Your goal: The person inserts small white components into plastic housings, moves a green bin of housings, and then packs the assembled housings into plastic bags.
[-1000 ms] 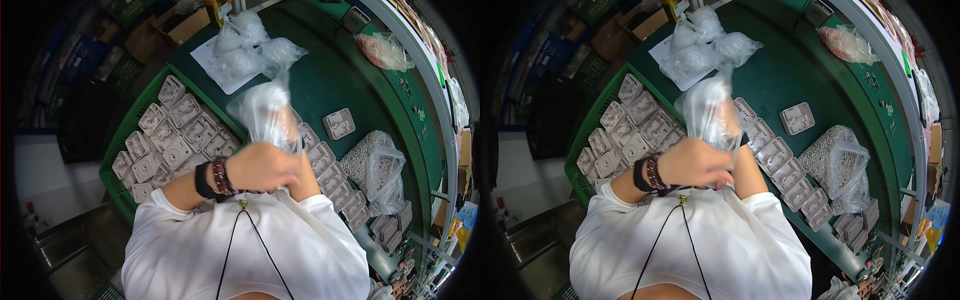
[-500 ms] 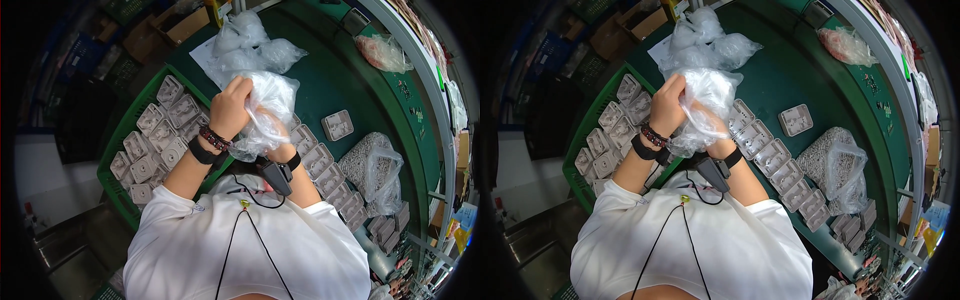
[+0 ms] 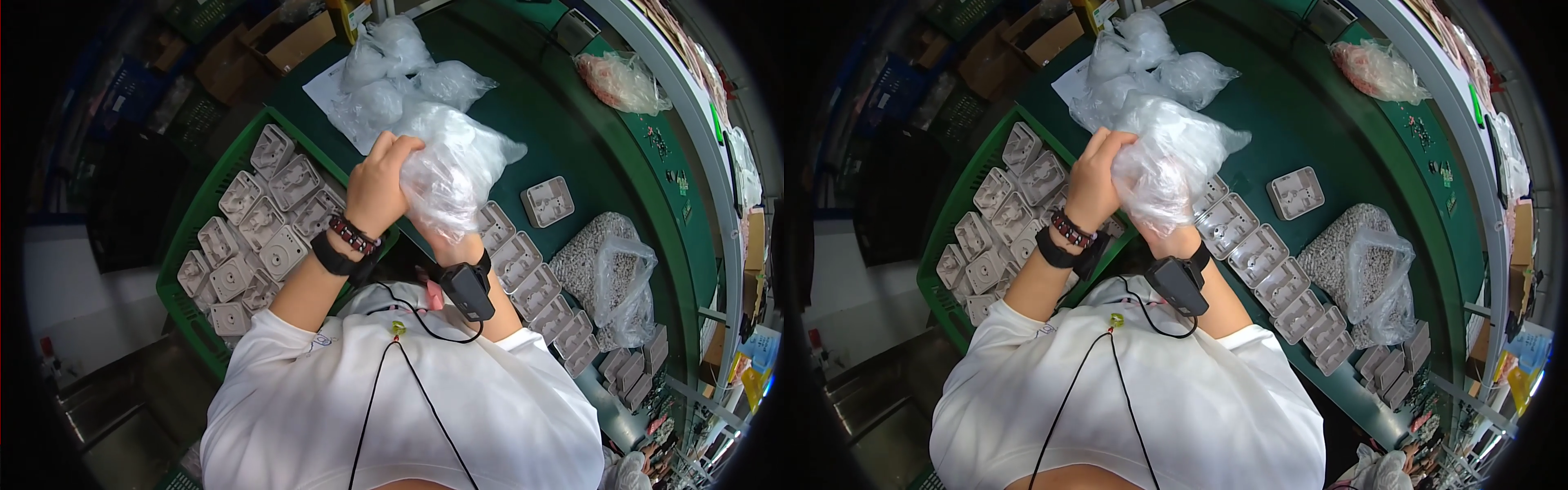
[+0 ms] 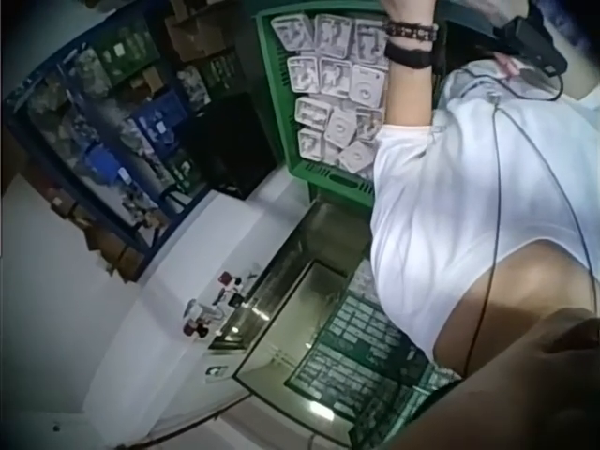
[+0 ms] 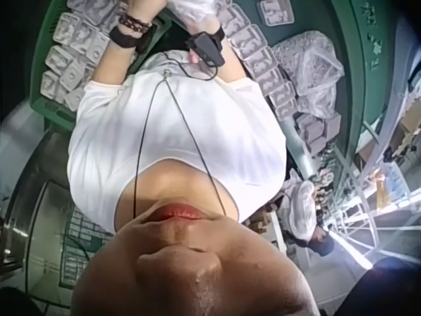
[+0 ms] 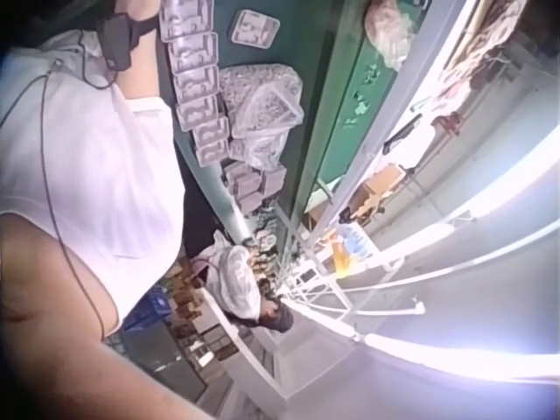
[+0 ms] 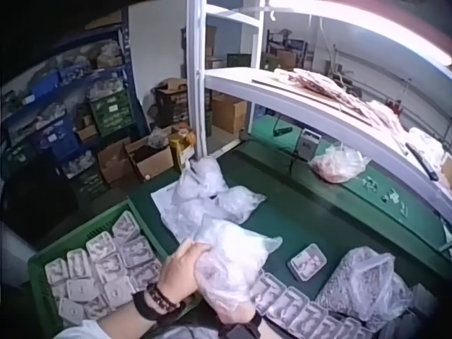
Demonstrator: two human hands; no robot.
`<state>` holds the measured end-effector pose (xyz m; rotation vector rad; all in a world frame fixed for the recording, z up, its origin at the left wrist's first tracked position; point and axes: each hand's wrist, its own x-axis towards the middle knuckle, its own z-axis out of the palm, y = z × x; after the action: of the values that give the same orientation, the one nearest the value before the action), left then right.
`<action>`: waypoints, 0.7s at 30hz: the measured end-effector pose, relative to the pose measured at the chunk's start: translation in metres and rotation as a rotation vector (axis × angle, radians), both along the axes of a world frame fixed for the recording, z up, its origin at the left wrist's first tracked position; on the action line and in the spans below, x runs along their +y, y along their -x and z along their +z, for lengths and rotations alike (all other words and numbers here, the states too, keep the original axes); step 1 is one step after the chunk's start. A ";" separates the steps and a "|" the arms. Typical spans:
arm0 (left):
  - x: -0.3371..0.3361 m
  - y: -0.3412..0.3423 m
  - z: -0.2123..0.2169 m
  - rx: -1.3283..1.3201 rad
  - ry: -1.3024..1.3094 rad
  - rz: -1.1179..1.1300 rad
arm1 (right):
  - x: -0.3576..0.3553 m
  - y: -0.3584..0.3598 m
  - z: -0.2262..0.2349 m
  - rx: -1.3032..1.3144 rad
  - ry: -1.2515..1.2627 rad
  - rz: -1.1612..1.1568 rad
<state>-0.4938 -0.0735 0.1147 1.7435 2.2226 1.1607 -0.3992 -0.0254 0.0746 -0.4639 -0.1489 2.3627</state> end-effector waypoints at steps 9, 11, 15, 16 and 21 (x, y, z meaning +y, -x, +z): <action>-0.004 0.001 0.001 0.053 -0.054 -0.037 | -0.010 -0.024 -0.009 -0.236 -0.139 0.144; -0.010 -0.008 0.008 -0.068 -0.101 -0.059 | -0.009 -0.019 -0.009 -0.240 -0.138 0.011; -0.019 -0.026 0.007 -0.154 -0.061 -0.045 | -0.013 -0.033 -0.038 -0.095 -0.282 0.094; -0.023 -0.026 0.006 -0.162 -0.026 -0.024 | -0.022 -0.032 -0.038 -0.085 -0.278 0.126; -0.033 -0.001 -0.018 -0.070 -0.009 0.010 | -0.051 -0.018 -0.023 -0.191 -0.192 0.042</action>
<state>-0.4930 -0.1061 0.0971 1.6699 2.1917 1.2169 -0.3808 -0.0769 0.0514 -0.5965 -0.4741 2.3133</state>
